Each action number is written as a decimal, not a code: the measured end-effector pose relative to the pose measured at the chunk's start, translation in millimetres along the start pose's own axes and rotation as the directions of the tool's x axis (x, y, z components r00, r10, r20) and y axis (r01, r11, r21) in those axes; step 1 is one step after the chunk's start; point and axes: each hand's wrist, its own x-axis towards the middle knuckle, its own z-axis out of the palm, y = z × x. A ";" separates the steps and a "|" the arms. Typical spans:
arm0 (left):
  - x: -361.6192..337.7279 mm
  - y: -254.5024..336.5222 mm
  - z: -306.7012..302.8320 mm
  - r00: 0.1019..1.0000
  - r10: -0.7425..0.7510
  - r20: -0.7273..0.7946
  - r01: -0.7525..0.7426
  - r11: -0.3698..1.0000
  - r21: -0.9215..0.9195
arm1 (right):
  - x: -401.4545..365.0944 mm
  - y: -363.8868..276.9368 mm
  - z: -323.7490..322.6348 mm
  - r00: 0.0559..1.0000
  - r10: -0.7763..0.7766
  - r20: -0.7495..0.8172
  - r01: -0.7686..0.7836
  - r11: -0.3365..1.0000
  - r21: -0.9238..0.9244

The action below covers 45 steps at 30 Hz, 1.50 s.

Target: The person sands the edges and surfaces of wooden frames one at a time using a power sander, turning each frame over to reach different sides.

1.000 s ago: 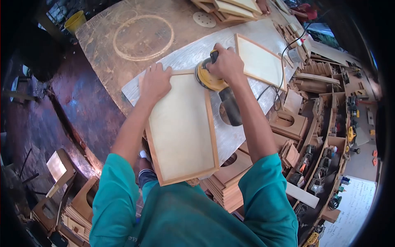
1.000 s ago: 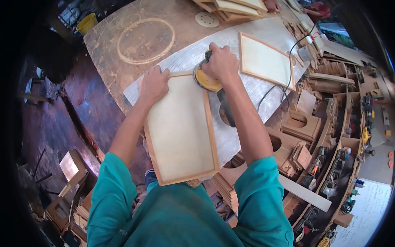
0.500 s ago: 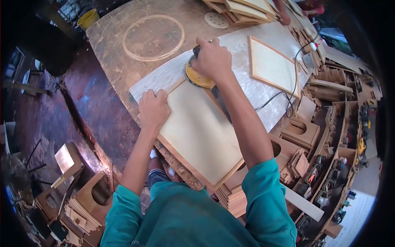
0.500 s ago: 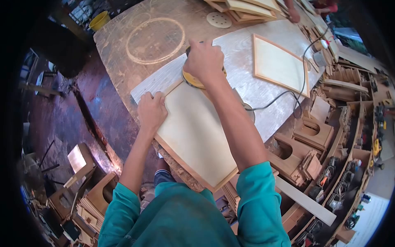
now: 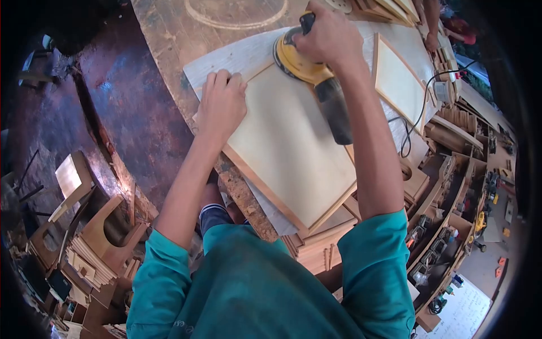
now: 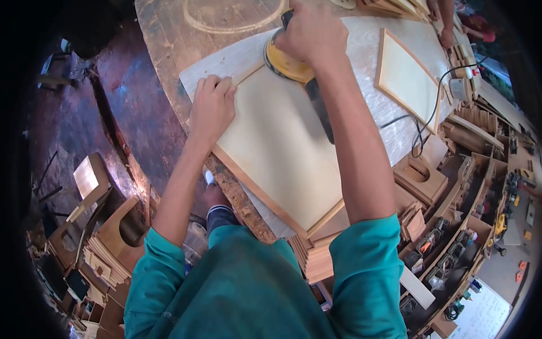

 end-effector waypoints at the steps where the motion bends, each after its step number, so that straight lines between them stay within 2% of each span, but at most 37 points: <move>1: 1.8 -1.9 0.9 1.000 0.006 -0.001 -0.006 1.000 -0.022 | 2.5 1.7 2.8 0.999 -0.030 -0.020 0.030 0.999 0.021; 3: 1.2 -2.6 0.5 1.000 0.001 0.004 -0.001 0.999 -0.050 | 6.2 1.1 2.8 1.000 -0.021 0.019 0.021 1.000 -0.010; 5: 1.4 1.0 0.8 0.999 0.015 -0.045 -0.015 1.000 0.011 | 8.4 -5.9 -2.4 0.998 0.019 0.066 -0.017 1.000 -0.026; 9: -2.0 1.1 6.6 0.996 0.013 -0.093 -0.011 1.000 0.018 | 16.0 -14.3 0.0 0.996 0.012 0.090 -0.008 0.999 -0.041; 11: -3.5 2.4 6.8 0.997 0.010 -0.075 -0.010 1.000 0.002 | 16.4 -12.2 4.0 0.996 -0.083 -0.014 0.082 0.994 -0.069; 18: -10.2 10.3 9.3 0.996 -0.011 -0.091 0.014 1.000 0.025 | 28.1 -34.3 14.0 0.992 -0.122 -0.026 0.119 0.990 -0.078; 21: -14.1 13.0 10.3 0.995 -0.014 -0.095 0.016 1.000 0.014 | 26.2 -49.5 16.9 0.980 -0.197 0.038 0.199 0.978 -0.065; 23: -13.5 14.7 10.0 0.994 -0.012 -0.109 0.018 0.999 0.050 | 19.7 -50.8 12.9 0.980 -0.200 0.004 0.200 0.980 0.022; 24: -13.5 15.5 9.0 0.993 -0.019 -0.118 0.024 0.999 0.040 | 14.3 -48.2 10.6 0.978 -0.207 0.006 0.207 0.978 0.009; 26: -14.6 13.7 3.8 0.997 -0.042 -0.058 0.042 0.999 0.000 | -0.3 -34.8 1.6 0.997 -0.068 -0.020 0.068 0.998 -0.008; 27: -16.0 12.7 0.6 0.997 -0.033 -0.068 0.033 0.999 0.007 | -11.4 -31.0 -12.5 0.998 0.011 0.058 -0.009 0.999 -0.038; 28: -17.8 12.2 -0.1 0.997 -0.038 -0.063 0.038 0.999 0.009 | -16.1 -12.0 -7.4 0.999 0.016 0.037 -0.014 0.999 -0.035; 30: -15.7 13.6 2.5 0.997 -0.026 -0.070 0.026 1.000 0.005 | -29.6 19.0 6.1 0.999 0.035 -0.020 -0.039 0.982 -0.183; 31: -15.7 12.1 3.2 0.997 -0.036 -0.064 0.036 0.999 -0.001 | -35.0 25.3 1.7 0.998 0.046 -0.037 -0.052 0.982 -0.181; 33: -20.2 9.1 3.4 0.998 -0.028 -0.050 0.028 1.000 -0.001 | -56.1 31.7 -5.2 0.977 0.201 0.066 -0.192 0.974 -0.121; 36: -28.0 4.1 -6.6 0.998 -0.018 -0.062 0.018 1.000 0.001 | -74.0 52.3 -1.1 0.974 0.228 -0.006 -0.227 0.965 -0.129; 37: -34.2 5.4 -13.4 0.996 -0.073 -0.042 0.073 0.997 -0.007 | -82.5 50.8 -8.8 0.964 0.259 0.052 -0.253 0.962 -0.104; 38: -38.5 6.1 -20.1 0.991 -0.128 -0.030 0.128 0.992 -0.015 | -91.9 50.1 -13.4 0.967 0.251 0.039 -0.246 0.964 -0.098; 42: -79.8 3.3 -45.0 0.990 -0.111 -0.084 0.119 0.988 0.094 | -137.4 42.9 -20.4 0.953 0.286 0.096 -0.282 0.958 -0.054; 44: -102.7 6.3 -60.8 0.971 -0.228 0.069 0.221 0.971 0.094 | -147.2 36.6 -23.4 0.942 0.314 0.116 -0.316 0.949 -0.002; 45: -109.6 7.5 -68.2 0.973 -0.221 0.066 0.214 0.971 0.104 | -148.5 30.1 -23.5 0.953 0.281 0.111 -0.284 0.959 0.016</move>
